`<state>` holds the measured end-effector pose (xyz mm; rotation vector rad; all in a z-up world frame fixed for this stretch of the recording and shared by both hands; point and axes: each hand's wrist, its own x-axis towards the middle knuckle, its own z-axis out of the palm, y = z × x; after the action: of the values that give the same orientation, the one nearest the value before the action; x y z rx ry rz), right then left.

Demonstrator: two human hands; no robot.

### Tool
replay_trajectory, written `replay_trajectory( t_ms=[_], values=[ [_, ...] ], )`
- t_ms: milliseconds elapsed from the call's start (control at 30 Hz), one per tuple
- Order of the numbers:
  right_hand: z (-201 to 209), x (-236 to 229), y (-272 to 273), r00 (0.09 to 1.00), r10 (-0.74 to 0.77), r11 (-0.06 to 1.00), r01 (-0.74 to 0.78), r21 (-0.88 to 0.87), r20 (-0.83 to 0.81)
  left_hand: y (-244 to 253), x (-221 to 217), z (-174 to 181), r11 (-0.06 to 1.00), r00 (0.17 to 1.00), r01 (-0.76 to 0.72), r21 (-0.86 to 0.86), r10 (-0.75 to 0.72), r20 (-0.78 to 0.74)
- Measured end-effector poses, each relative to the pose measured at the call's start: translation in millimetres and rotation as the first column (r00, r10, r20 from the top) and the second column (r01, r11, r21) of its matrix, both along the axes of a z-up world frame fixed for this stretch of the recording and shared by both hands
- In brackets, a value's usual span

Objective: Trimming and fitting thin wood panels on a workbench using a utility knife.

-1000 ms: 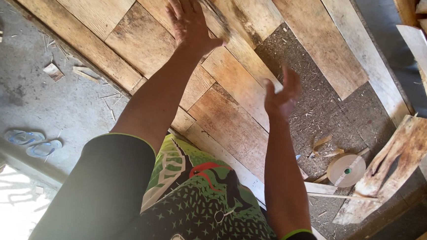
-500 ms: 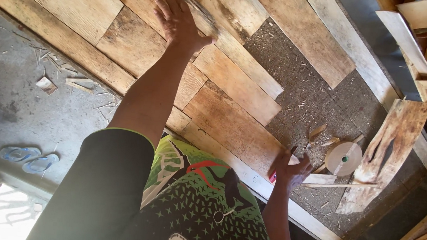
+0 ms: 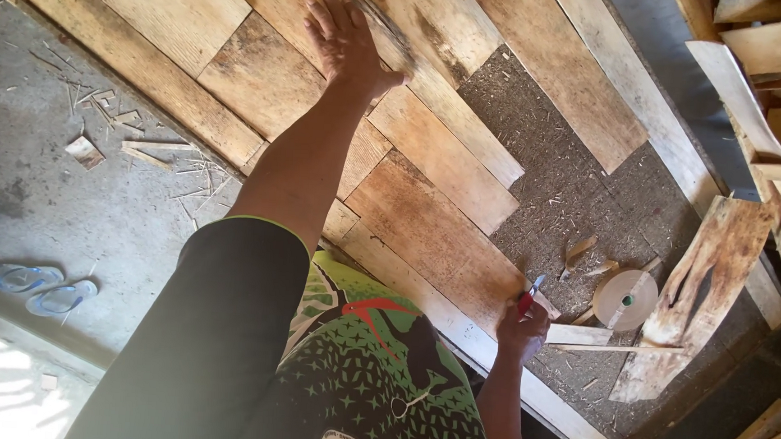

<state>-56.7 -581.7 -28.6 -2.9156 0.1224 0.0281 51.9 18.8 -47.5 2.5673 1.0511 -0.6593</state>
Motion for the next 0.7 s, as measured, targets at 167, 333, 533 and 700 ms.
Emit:
replay_trajectory(
  t_ms=[167, 333, 533, 700],
  values=[
    [-20, 5, -16, 0.996, 0.045, 0.994, -0.052, 0.1, 0.077, -3, -6, 1, 1.0, 0.999, -0.02, 0.008, 0.019, 0.038],
    [5, 40, 57, 0.992, 0.044, 0.972, -0.069, 0.224, 0.117, 0, -9, 11, 0.999, 0.998, -0.036, -0.017, 0.037, 0.041],
    [27, 126, 226, 0.953, 0.28, 0.745, -0.137, 0.653, -0.12, 2, -17, 15, 0.999, 0.998, -0.036, -0.022, 0.038, 0.059],
    [49, 171, 387, 0.615, 0.789, 0.569, -0.724, 0.389, -0.008, 4, -19, 17, 0.998, 0.995, -0.042, -0.035, 0.045, 0.09]
  ],
)
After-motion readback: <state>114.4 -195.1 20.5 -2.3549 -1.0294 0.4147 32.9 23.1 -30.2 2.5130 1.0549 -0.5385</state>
